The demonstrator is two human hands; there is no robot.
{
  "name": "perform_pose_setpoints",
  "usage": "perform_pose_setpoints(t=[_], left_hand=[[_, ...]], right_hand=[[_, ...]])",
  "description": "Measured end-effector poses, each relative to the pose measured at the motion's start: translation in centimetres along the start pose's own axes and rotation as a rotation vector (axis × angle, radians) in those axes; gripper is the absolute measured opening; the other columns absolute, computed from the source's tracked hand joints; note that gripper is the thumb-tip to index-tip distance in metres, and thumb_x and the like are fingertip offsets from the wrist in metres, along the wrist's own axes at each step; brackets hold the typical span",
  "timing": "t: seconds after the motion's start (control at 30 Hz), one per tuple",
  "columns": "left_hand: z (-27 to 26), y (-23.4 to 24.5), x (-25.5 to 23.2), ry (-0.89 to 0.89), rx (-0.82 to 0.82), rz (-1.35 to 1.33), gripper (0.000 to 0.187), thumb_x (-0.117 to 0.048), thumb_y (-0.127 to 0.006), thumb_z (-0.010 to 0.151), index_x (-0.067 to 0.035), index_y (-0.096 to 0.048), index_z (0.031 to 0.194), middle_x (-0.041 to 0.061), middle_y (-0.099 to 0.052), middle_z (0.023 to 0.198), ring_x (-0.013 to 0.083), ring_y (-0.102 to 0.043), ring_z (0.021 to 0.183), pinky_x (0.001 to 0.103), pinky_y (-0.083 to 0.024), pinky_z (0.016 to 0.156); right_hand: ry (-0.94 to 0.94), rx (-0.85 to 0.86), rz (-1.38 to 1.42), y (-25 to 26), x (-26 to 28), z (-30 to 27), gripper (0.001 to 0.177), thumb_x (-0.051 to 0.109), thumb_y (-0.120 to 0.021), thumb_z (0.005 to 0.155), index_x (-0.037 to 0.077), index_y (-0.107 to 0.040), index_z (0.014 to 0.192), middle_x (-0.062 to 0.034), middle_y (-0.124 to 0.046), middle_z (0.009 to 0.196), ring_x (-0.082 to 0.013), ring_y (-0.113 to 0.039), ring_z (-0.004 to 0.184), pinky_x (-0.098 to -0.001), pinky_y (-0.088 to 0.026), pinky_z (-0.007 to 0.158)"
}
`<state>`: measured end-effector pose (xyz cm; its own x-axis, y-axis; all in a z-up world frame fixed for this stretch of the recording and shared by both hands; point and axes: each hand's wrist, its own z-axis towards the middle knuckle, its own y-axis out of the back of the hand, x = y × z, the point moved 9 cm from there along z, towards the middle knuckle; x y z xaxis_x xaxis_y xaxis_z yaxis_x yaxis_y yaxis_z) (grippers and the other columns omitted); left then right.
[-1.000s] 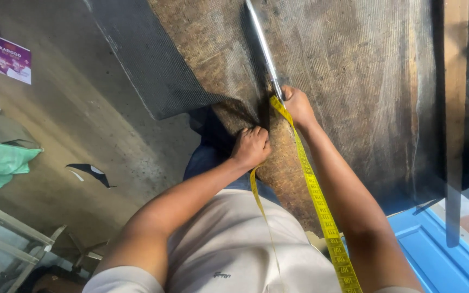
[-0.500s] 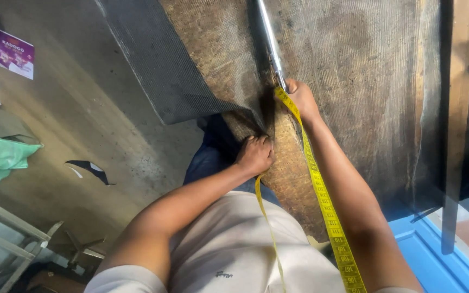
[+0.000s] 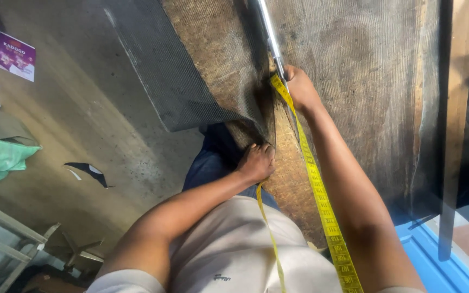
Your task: The person uses a pair of large shears to cut a piece of dark fabric laid out on a wooden workbench. They hold the fabric steady with one hand while cutting along a straight line with the other, occasionally adjusting the material's position.
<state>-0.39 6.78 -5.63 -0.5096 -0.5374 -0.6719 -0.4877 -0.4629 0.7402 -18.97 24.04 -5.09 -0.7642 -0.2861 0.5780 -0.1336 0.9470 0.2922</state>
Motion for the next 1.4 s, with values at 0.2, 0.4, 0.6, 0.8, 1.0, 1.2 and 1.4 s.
perform_pose_setpoints(t=[0.2, 0.4, 0.6, 0.8, 1.0, 1.2, 1.4], left_hand=[[-0.6, -1.5, 0.5, -0.009, 0.043, -0.032, 0.020, -0.029, -0.064, 0.071, -0.015, -0.056, 0.082, 0.009, -0.061, 0.078, 0.0349, -0.068, 0.065, 0.049, -0.049, 0.067], [-0.8, -1.7, 0.7, -0.017, 0.059, -0.045, 0.023, -0.030, -0.067, 0.069, -0.015, -0.057, 0.083, 0.009, -0.062, 0.078, 0.0355, -0.069, 0.065, 0.050, -0.050, 0.067], [0.8, 2.1, -0.7, -0.021, 0.062, -0.061, 0.012, -0.022, -0.061, 0.076, -0.014, -0.055, 0.081, 0.009, -0.058, 0.074, 0.0348, -0.066, 0.062, 0.048, -0.049, 0.065], [1.0, 2.8, -0.9, -0.058, 0.073, -0.130, 0.010, -0.019, -0.060, 0.077, -0.012, -0.054, 0.082, 0.010, -0.058, 0.073, 0.0370, -0.066, 0.060, 0.049, -0.049, 0.062], [1.3, 2.9, -1.0, -0.070, 0.101, -0.172, 0.009, -0.018, -0.055, 0.080, -0.010, -0.054, 0.084, 0.013, -0.056, 0.073, 0.0394, -0.064, 0.060, 0.052, -0.047, 0.060], [0.5, 1.3, -0.4, -0.082, 0.132, -0.166, 0.006, -0.019, -0.054, 0.081, -0.013, -0.053, 0.083, 0.011, -0.055, 0.071, 0.0377, -0.064, 0.059, 0.052, -0.046, 0.059], [0.0, 0.0, -0.1, -0.083, 0.155, -0.169, 0.010, -0.022, -0.053, 0.081, -0.013, -0.055, 0.084, 0.010, -0.057, 0.072, 0.0376, -0.066, 0.059, 0.052, -0.046, 0.058]], right_hand=[[-0.042, -0.060, 0.046, 0.1, -1.1, 0.2, 0.023, 0.037, -0.080, 0.089, 0.014, -0.075, 0.092, -0.0081, -0.068, 0.071, -0.0244, -0.072, 0.072, -0.0383, -0.056, 0.078], [-0.009, -0.071, 0.097, 0.0, -1.3, 0.9, 0.020, 0.027, -0.076, 0.097, 0.008, -0.073, 0.090, -0.0128, -0.067, 0.074, -0.0292, -0.067, 0.071, -0.0411, -0.055, 0.078], [-0.063, -0.046, 0.035, 0.9, 3.7, 0.4, 0.029, 0.038, -0.077, 0.098, 0.011, -0.078, 0.107, -0.0127, -0.073, 0.083, -0.0337, -0.072, 0.078, -0.0465, -0.057, 0.085], [0.075, 0.014, -0.035, 0.9, 4.8, 5.3, 0.045, 0.047, -0.076, 0.096, 0.004, -0.076, 0.108, -0.0202, -0.071, 0.089, -0.0391, -0.071, 0.093, -0.0547, -0.053, 0.092], [0.060, -0.042, 0.034, 1.1, 3.9, 5.1, 0.031, 0.040, -0.075, 0.093, 0.009, -0.077, 0.097, -0.0146, -0.073, 0.083, -0.0314, -0.071, 0.088, -0.0470, -0.053, 0.095], [0.045, -0.056, 0.061, 0.9, 2.7, 5.7, 0.030, 0.041, -0.082, 0.096, 0.011, -0.078, 0.094, -0.0100, -0.073, 0.078, -0.0281, -0.070, 0.079, -0.0435, -0.054, 0.093], [0.008, -0.051, 0.063, 0.8, 5.8, 6.4, 0.028, 0.032, -0.062, 0.108, 0.008, -0.077, 0.106, -0.0151, -0.072, 0.083, -0.0354, -0.072, 0.080, -0.0473, -0.054, 0.093]])
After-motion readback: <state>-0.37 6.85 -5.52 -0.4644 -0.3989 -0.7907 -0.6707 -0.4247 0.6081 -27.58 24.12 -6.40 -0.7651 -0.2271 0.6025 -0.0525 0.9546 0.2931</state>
